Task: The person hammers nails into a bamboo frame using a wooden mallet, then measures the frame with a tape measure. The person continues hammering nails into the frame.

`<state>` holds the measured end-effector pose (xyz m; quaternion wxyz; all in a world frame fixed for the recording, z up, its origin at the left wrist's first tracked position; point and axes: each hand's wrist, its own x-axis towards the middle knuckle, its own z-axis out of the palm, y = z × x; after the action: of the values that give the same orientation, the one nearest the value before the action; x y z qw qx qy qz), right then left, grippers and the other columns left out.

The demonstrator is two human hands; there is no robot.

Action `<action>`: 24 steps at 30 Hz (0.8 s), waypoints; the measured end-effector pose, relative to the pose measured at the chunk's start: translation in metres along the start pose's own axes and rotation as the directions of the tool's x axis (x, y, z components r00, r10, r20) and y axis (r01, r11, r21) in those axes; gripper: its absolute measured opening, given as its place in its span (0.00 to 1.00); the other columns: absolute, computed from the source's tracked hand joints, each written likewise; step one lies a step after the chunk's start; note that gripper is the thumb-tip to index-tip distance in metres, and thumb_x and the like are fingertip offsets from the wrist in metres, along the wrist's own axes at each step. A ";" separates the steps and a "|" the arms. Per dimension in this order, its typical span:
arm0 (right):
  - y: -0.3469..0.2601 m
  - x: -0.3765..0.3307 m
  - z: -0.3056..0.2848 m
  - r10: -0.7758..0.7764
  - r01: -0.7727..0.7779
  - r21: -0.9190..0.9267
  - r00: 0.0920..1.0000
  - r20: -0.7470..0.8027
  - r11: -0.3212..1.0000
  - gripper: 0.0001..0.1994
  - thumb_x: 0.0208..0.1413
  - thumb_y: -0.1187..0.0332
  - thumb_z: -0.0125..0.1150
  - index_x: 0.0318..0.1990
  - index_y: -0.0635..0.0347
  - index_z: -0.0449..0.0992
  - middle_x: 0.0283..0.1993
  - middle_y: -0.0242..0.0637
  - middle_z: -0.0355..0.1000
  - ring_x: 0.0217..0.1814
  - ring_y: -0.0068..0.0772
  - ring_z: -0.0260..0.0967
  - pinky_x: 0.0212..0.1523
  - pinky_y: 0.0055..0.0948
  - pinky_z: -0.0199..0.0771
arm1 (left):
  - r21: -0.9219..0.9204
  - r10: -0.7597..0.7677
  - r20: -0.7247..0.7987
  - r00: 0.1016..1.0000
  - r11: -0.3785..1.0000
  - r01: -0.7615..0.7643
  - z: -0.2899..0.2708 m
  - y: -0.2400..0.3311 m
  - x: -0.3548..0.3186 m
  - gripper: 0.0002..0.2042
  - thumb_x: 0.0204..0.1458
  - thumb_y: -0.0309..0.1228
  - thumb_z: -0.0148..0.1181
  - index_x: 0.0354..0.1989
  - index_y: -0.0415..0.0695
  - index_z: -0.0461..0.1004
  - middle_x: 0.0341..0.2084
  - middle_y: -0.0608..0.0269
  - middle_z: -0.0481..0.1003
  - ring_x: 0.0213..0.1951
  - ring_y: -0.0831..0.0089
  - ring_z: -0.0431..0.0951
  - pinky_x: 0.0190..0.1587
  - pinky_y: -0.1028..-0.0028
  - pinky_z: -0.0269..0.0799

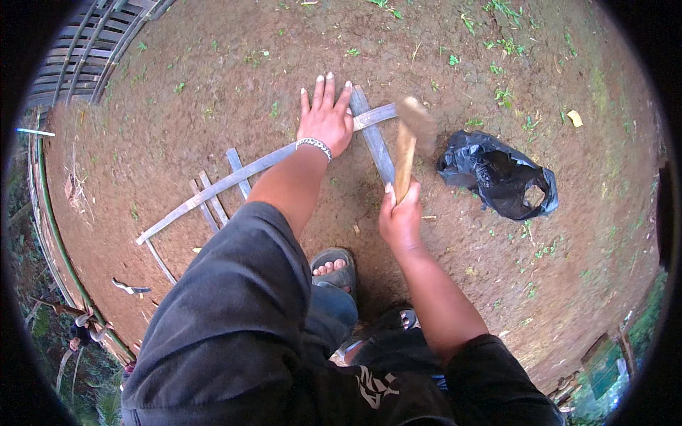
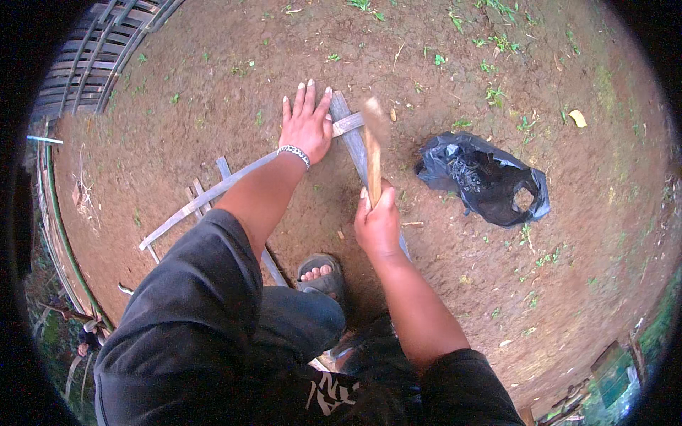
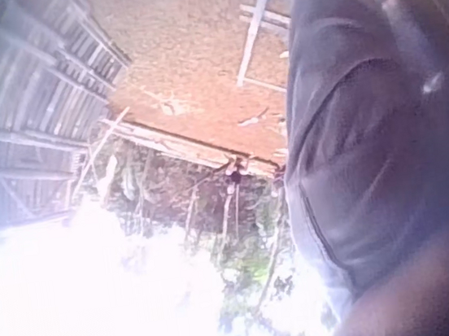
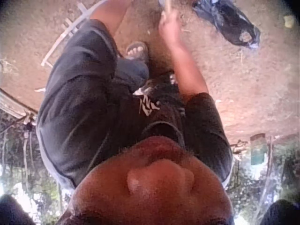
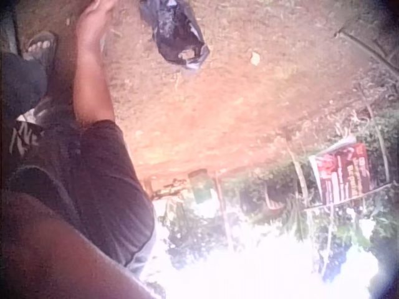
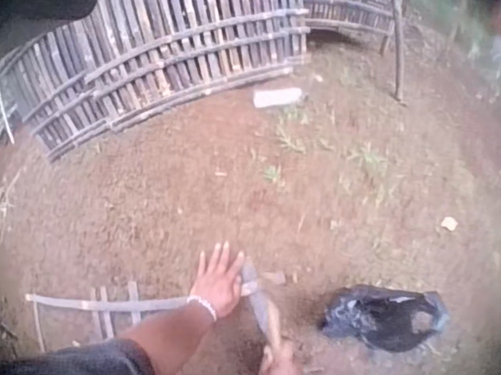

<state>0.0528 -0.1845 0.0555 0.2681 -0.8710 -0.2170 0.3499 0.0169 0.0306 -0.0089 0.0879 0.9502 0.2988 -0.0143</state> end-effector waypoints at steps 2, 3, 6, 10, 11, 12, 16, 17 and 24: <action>0.020 -0.004 -0.007 0.076 -0.067 -0.127 0.995 0.066 0.990 0.18 0.65 0.63 0.55 0.56 0.65 0.64 0.39 0.64 0.76 0.44 0.69 0.75 0.45 0.58 0.74 | -0.026 0.001 0.018 1.000 1.000 -0.001 0.003 0.005 0.000 0.29 0.61 0.38 0.44 0.73 0.49 0.57 0.75 0.46 0.48 0.76 0.49 0.43 0.75 0.44 0.37; 0.017 0.001 -0.016 0.047 -0.027 -0.168 0.992 0.115 0.985 0.19 0.65 0.63 0.55 0.56 0.65 0.64 0.39 0.65 0.76 0.44 0.70 0.74 0.45 0.58 0.73 | -0.029 0.001 0.019 1.000 1.000 -0.001 0.001 0.002 0.001 0.29 0.61 0.38 0.43 0.73 0.48 0.57 0.75 0.46 0.48 0.76 0.49 0.43 0.75 0.44 0.36; 0.016 -0.021 -0.047 0.022 -0.019 -0.048 0.998 0.056 0.999 0.18 0.65 0.63 0.56 0.56 0.63 0.64 0.39 0.64 0.76 0.45 0.70 0.74 0.46 0.58 0.73 | 0.010 -0.007 0.074 0.997 1.000 0.007 -0.003 0.002 0.000 0.30 0.62 0.38 0.43 0.74 0.48 0.54 0.75 0.45 0.46 0.77 0.50 0.42 0.75 0.44 0.35; 0.022 -0.079 -0.101 0.060 -0.057 -0.080 0.997 0.043 0.995 0.17 0.66 0.63 0.55 0.57 0.60 0.65 0.40 0.64 0.75 0.45 0.71 0.73 0.45 0.58 0.73 | -0.007 -0.068 0.116 0.991 0.998 0.069 -0.020 0.002 -0.003 0.32 0.63 0.40 0.44 0.76 0.47 0.49 0.75 0.44 0.44 0.77 0.49 0.41 0.75 0.44 0.34; 0.029 -0.095 -0.115 0.058 -0.054 -0.094 0.997 0.050 0.994 0.17 0.66 0.63 0.55 0.57 0.60 0.65 0.40 0.64 0.75 0.45 0.71 0.73 0.45 0.58 0.73 | -0.097 -0.092 0.084 0.992 0.990 0.100 -0.031 0.007 -0.005 0.32 0.61 0.41 0.51 0.73 0.43 0.54 0.74 0.43 0.48 0.74 0.47 0.49 0.72 0.42 0.42; 0.038 -0.109 -0.127 0.053 -0.046 -0.105 0.997 0.061 0.993 0.17 0.66 0.63 0.55 0.57 0.60 0.65 0.40 0.64 0.75 0.45 0.71 0.73 0.44 0.59 0.73 | -0.157 -0.155 0.157 0.975 0.971 0.180 -0.041 0.013 -0.007 0.32 0.60 0.40 0.53 0.71 0.42 0.56 0.73 0.43 0.50 0.72 0.46 0.54 0.70 0.43 0.48; 0.058 -0.162 -0.149 0.120 -0.110 -0.115 0.990 0.076 0.987 0.16 0.65 0.63 0.55 0.55 0.62 0.66 0.41 0.64 0.75 0.46 0.71 0.73 0.45 0.58 0.73 | -0.356 -0.318 0.293 0.902 0.839 0.412 -0.029 0.013 -0.010 0.31 0.55 0.42 0.63 0.63 0.38 0.63 0.59 0.44 0.69 0.56 0.49 0.75 0.58 0.56 0.70; 0.061 -0.170 -0.148 0.187 -0.178 -0.113 0.979 0.078 0.978 0.15 0.65 0.63 0.55 0.54 0.62 0.67 0.41 0.64 0.75 0.46 0.70 0.73 0.45 0.57 0.73 | -0.393 -0.301 0.335 0.893 0.817 0.423 -0.026 0.009 -0.001 0.31 0.55 0.43 0.63 0.63 0.38 0.63 0.55 0.45 0.73 0.54 0.50 0.77 0.57 0.58 0.71; 0.121 -0.220 -0.108 0.424 -0.452 0.147 0.886 0.189 0.880 0.15 0.65 0.61 0.58 0.47 0.65 0.68 0.31 0.51 0.74 0.33 0.52 0.76 0.36 0.46 0.75 | -0.570 -0.037 0.661 0.749 0.625 0.534 -0.012 -0.033 0.053 0.28 0.47 0.59 0.69 0.41 0.45 0.83 0.33 0.64 0.80 0.38 0.73 0.75 0.43 0.70 0.70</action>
<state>0.0088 -0.4357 0.1553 0.2449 -0.8394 0.0002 0.4852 0.0418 0.0892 -0.0062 0.5440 0.7138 0.3913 -0.2035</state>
